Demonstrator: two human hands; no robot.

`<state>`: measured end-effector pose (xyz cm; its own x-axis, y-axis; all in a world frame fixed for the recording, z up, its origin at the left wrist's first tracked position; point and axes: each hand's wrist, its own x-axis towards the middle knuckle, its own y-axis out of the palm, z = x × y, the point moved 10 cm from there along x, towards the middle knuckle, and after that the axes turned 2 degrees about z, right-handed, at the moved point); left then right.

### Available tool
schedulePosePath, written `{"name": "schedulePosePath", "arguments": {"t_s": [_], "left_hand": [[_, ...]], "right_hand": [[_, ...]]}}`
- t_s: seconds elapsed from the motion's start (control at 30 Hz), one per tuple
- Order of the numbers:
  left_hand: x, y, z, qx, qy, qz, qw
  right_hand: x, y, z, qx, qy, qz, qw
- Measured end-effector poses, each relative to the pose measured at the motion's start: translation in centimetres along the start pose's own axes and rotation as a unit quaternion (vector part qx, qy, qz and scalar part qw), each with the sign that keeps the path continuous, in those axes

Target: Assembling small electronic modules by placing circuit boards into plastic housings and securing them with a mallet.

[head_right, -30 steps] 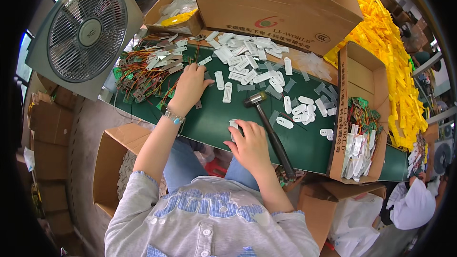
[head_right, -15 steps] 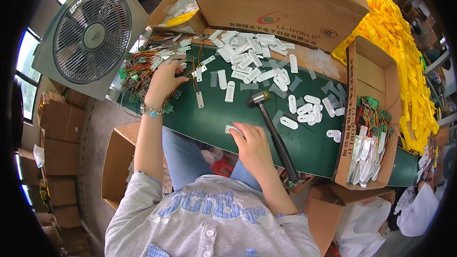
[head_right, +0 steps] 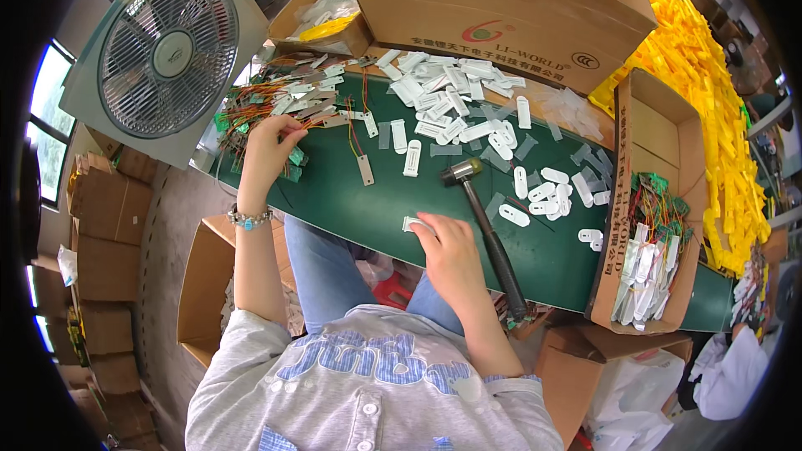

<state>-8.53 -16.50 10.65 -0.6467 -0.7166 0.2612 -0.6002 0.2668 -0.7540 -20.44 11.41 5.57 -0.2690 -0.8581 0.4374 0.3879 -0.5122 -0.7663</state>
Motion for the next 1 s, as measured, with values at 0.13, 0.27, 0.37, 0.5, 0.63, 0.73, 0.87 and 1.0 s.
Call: {"name": "schedulePosePath", "arguments": {"t_s": [0.13, 0.27, 0.37, 0.5, 0.63, 0.73, 0.87, 1.0], "left_hand": [[-0.7, -0.5, -1.6, 0.178, 0.07, -0.068, 0.979], [-2.4, 2.4, -5.8, 0.149, 0.21, -0.053, 0.965], [-3.1, 5.7, -7.4, 0.096, 0.264, 0.025, 0.959], [-2.9, 8.0, -6.9, 0.076, 0.276, 0.072, 0.955], [-1.9, 8.7, -6.2, 0.066, 0.256, 0.125, 0.956], [-1.7, 9.0, -7.1, 0.087, 0.265, 0.181, 0.943], [-0.7, 8.7, -7.4, 0.089, 0.257, 0.173, 0.947], [3.7, 6.4, -7.1, -0.061, 0.191, 0.123, 0.972]], "right_hand": [[0.1, -0.1, 0.1, -0.001, -0.004, -0.006, 1.0], [0.1, -0.1, 0.0, -0.007, -0.002, -0.005, 1.0], [0.2, 0.0, 0.0, -0.012, -0.003, -0.005, 1.0], [0.3, -0.2, 0.3, -0.008, -0.001, -0.005, 1.0], [0.3, 0.0, 0.2, -0.011, -0.002, 0.0, 1.0], [0.3, -0.1, 0.2, -0.011, 0.0, -0.002, 1.0], [0.3, -0.2, 0.2, -0.017, 0.0, -0.002, 1.0], [0.4, -0.1, 0.2, -0.016, -0.005, -0.003, 1.0]]}}
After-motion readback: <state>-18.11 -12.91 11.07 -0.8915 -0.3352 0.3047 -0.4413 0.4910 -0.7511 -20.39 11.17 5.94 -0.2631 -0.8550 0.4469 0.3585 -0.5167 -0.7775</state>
